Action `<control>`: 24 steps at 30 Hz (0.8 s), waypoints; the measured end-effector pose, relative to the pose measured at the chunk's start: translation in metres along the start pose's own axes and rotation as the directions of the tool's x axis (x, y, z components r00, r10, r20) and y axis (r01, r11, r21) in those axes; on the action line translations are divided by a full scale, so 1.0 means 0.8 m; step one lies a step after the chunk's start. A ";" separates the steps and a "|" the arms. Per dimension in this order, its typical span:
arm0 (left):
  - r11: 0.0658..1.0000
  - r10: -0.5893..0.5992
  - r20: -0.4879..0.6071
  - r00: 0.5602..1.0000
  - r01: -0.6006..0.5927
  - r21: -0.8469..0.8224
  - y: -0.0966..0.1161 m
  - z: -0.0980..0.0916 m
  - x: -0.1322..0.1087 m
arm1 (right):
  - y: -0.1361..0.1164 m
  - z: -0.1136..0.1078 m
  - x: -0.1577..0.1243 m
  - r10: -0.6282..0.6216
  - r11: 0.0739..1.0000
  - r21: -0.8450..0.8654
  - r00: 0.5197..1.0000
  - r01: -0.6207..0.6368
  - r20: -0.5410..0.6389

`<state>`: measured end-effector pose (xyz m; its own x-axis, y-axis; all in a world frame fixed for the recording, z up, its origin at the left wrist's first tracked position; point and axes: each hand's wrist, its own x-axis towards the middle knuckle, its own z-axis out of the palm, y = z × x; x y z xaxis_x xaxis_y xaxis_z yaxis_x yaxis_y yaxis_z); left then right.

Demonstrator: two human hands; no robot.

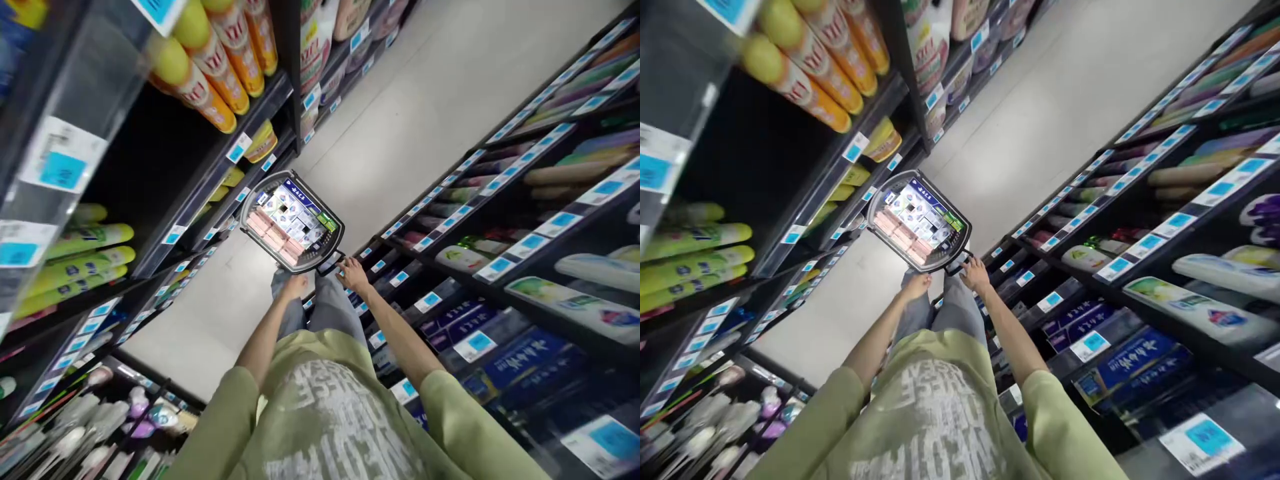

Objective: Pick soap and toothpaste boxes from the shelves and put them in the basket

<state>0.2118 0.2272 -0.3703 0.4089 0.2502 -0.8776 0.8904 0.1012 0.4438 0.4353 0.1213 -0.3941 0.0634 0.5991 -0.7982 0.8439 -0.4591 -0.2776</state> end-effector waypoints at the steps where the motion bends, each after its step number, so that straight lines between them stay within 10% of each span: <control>1: 1.000 0.009 -0.022 1.000 -0.009 -0.002 0.002 -0.012 0.023 | 0.001 0.006 0.012 -0.003 1.000 -0.006 1.000 0.003 0.007; 7: 0.996 0.075 -0.187 0.979 -0.084 -0.041 -0.018 -0.084 0.133 | -0.030 0.072 0.108 0.041 0.999 -0.006 0.996 -0.041 0.077; 12: 0.999 0.007 -0.240 0.971 -0.018 -0.043 -0.082 -0.105 0.161 | -0.055 0.118 0.187 0.138 0.990 -0.005 0.983 -0.139 0.120; 24: 0.962 -0.270 0.032 0.962 0.268 0.049 -0.240 0.019 0.137 | -0.034 0.151 0.272 0.152 0.986 -0.100 0.974 -0.136 0.167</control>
<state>0.0889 0.2205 -0.5542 0.1599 0.1831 -0.9700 0.9761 0.1171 0.1830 0.3617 0.1849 -0.6244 0.1009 0.4046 -0.9089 0.8762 -0.4690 -0.1115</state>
